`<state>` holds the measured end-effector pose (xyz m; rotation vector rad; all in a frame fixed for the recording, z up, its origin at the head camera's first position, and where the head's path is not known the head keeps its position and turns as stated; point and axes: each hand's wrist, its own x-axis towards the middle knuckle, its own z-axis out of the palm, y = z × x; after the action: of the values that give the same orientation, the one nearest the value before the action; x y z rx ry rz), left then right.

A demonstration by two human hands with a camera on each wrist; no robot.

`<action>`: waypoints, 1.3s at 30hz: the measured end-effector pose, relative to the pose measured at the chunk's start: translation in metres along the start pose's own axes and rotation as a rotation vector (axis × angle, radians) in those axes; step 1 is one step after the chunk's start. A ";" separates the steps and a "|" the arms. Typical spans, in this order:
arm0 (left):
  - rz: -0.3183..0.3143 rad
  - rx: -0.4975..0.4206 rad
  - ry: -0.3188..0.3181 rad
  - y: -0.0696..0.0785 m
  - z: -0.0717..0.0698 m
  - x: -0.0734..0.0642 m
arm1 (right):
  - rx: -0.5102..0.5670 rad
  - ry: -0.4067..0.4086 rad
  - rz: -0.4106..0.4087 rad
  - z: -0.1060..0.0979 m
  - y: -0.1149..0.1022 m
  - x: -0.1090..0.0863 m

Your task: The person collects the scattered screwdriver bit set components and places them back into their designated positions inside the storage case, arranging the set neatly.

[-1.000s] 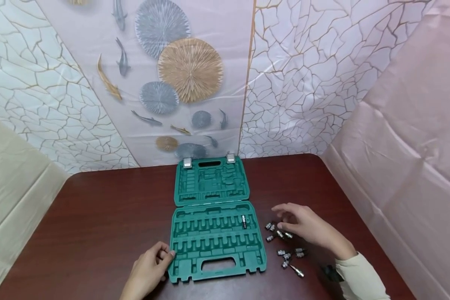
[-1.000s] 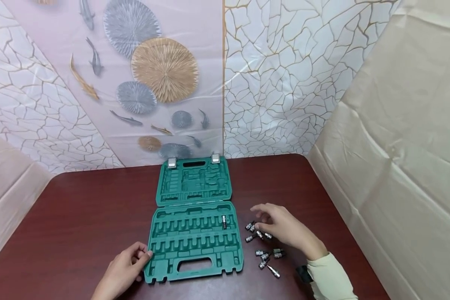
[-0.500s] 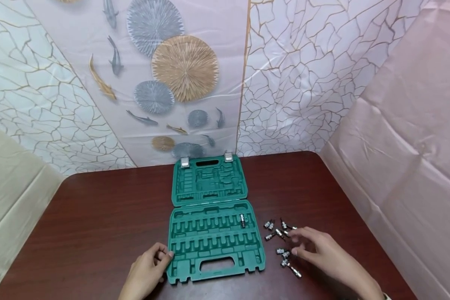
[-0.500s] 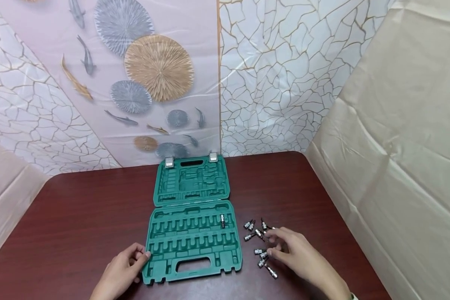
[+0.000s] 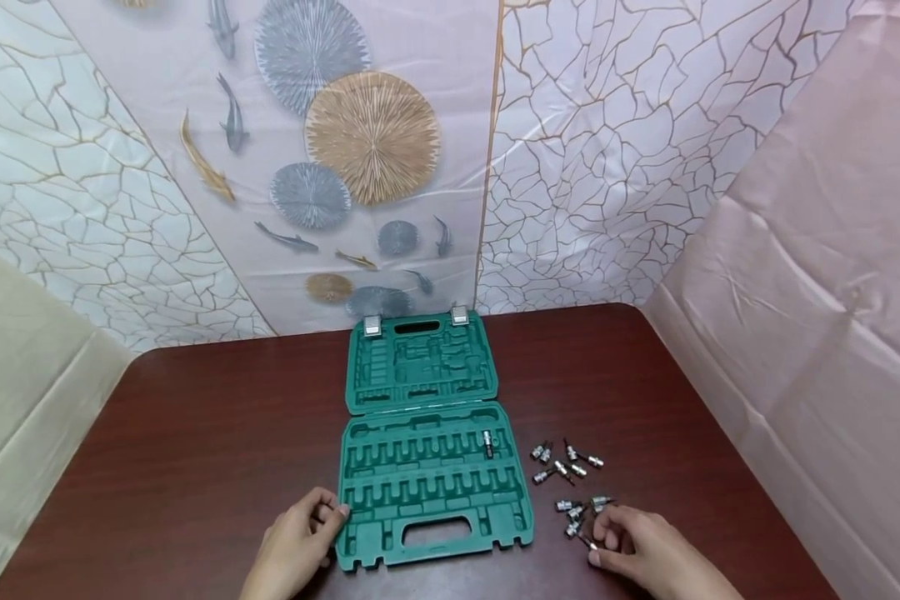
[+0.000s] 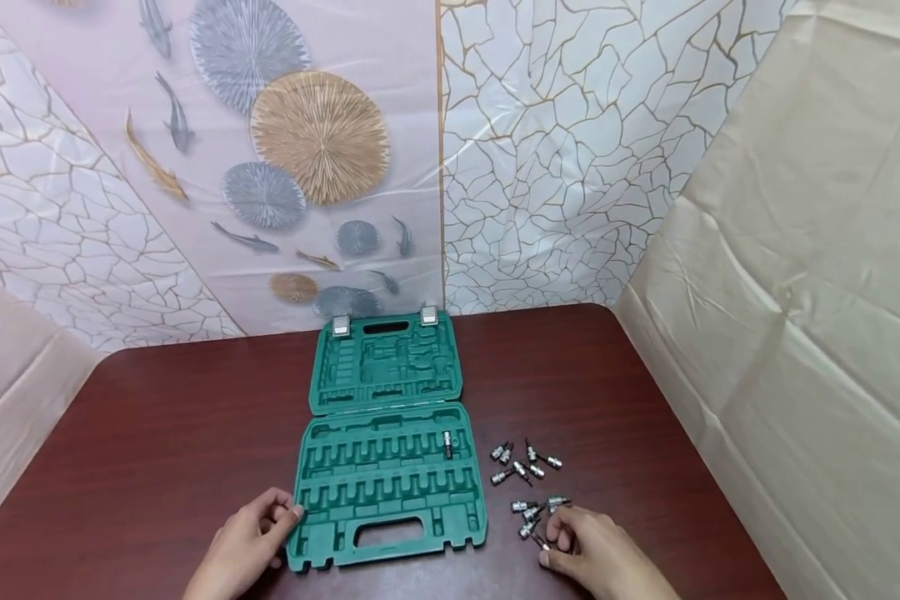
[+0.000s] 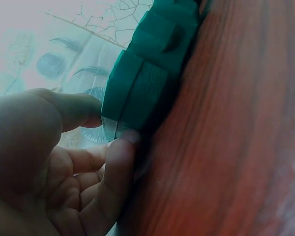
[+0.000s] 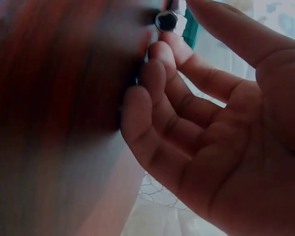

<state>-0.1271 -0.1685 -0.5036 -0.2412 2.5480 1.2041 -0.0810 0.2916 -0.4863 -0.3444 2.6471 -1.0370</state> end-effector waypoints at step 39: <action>0.017 -0.001 0.014 0.001 0.001 -0.003 | -0.147 0.243 0.255 0.033 -0.036 0.017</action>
<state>-0.1249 -0.1671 -0.5022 -0.2295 2.5672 1.2136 -0.0818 0.2398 -0.4873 0.0971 2.8927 -0.8528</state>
